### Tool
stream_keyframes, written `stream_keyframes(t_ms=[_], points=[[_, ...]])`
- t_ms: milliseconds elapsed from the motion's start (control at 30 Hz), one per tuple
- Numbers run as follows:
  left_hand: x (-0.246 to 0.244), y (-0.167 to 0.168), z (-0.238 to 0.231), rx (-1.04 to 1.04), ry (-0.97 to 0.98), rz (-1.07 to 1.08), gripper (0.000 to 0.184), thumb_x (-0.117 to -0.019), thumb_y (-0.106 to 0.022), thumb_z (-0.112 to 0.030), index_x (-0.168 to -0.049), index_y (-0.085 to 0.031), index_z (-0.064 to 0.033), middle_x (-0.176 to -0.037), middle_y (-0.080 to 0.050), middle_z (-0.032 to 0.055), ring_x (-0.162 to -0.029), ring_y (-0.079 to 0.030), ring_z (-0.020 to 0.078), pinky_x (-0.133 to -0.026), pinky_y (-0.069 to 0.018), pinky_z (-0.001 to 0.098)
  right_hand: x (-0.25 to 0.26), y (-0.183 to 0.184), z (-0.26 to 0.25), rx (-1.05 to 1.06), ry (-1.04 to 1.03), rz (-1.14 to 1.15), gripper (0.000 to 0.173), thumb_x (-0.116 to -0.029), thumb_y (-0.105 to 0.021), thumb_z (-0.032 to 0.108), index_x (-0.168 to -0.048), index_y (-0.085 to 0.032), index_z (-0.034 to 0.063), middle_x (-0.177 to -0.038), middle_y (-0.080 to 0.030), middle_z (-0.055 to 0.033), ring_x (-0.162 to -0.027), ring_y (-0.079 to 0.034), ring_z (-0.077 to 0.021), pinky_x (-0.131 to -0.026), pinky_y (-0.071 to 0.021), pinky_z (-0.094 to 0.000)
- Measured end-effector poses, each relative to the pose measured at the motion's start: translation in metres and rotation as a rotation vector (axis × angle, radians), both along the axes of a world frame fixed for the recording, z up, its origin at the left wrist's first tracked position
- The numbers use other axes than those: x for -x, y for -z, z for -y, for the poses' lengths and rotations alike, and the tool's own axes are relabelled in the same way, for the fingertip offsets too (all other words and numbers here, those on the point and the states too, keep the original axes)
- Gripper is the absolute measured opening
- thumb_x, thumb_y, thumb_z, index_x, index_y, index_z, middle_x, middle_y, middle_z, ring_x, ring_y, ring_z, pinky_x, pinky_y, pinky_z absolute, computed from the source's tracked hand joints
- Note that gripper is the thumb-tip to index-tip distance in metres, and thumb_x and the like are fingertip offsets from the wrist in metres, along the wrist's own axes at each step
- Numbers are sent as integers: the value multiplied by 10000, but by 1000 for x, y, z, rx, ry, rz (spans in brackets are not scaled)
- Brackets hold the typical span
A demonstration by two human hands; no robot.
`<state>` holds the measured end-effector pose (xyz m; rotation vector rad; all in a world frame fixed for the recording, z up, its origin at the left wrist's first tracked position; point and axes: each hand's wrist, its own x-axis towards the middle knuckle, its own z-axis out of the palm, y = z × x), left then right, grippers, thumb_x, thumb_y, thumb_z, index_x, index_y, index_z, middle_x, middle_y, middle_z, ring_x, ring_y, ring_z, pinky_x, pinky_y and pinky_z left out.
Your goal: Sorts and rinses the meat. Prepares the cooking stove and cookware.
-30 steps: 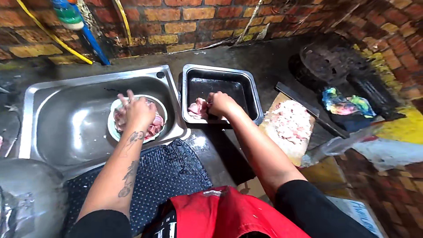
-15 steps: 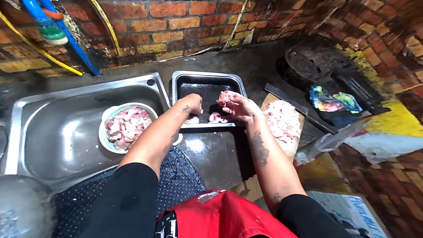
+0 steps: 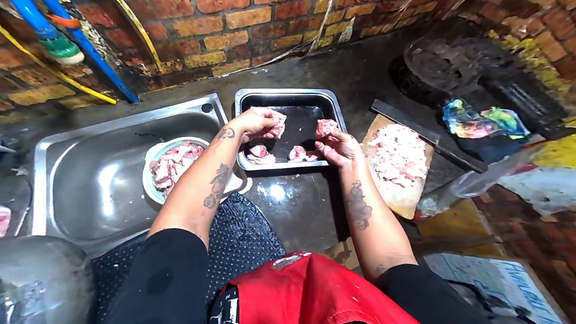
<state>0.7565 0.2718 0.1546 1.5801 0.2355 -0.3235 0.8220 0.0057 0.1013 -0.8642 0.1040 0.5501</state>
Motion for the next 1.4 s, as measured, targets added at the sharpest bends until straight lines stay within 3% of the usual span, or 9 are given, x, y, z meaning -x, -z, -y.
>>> stream_keyframes(t_ms=[233,400,533,700,800,1033,1133,1267,1400], points=[[-7,6,14,128,-4,-32,269,-1099,-459,-202,-1233,-646,-62,-949,-694,59,-846,-686,155,-778,-584,319,1,-1,0,-41,48,-26,188,-1080,-432,167,-1177,-569,81,-1031,-671,-114,-907,-692,-246,-794,-608,-432],[-10,12,49,-440,232,86,515,-921,-761,-192,-1394,-586,-88,-999,-669,125,-802,-604,183,-717,-516,376,1,-3,-1,-92,56,-36,237,-1105,-368,220,-1169,-561,98,-1073,-700,-115,-917,-709,-237,-757,-610,-398],[-24,24,82,-863,516,57,616,-819,-864,-189,-1380,-625,-107,-1289,-664,210,-1206,-632,378,-1029,-477,617,1,-2,0,-105,54,-36,242,-1111,-362,235,-1159,-562,107,-1060,-698,-108,-905,-709,-227,-739,-610,-381],[-35,25,93,-1081,556,81,387,-822,-815,-167,-1155,-671,-33,-1092,-681,217,-1058,-657,396,-888,-524,610,2,0,2,-164,68,-73,280,-1122,-351,272,-1185,-560,98,-1083,-702,-119,-910,-717,-237,-724,-615,-382],[-32,25,80,-918,376,59,366,-842,-805,-155,-1127,-651,15,-1030,-679,229,-975,-667,379,-856,-532,597,2,1,2,-178,41,-74,326,-1133,-315,303,-1232,-549,99,-1113,-707,-132,-931,-724,-246,-734,-619,-377],[2,22,45,245,-223,28,361,-1000,-602,-106,-1352,-524,-91,-877,-649,58,-674,-601,109,-596,-507,243,6,-16,-8,-29,54,56,321,-1071,-395,55,-1369,-510,33,-1180,-685,-155,-1049,-698,-263,-887,-595,-409],[18,11,37,483,-265,81,235,-1072,-446,-281,-1028,-616,-125,-752,-639,16,-637,-610,111,-596,-532,246,19,-43,-28,166,17,367,348,-1029,-475,-25,-1371,-442,33,-1171,-661,-119,-1016,-702,-219,-910,-602,-386],[38,-15,39,621,-256,156,414,-1104,-339,-465,-1143,-594,-142,-834,-670,30,-746,-680,153,-712,-605,321,47,-77,-77,451,-19,995,283,-974,-624,40,-1223,-530,-58,-1214,-660,-167,-1104,-683,-184,-956,-585,-349],[58,-33,33,639,-347,308,273,-1079,-470,-327,-913,-616,-167,-770,-634,-16,-714,-647,85,-695,-580,255,65,-106,-103,505,-394,1192,314,-1013,-538,67,-1303,-561,-52,-1255,-652,-152,-1132,-655,-127,-972,-550,-293]])
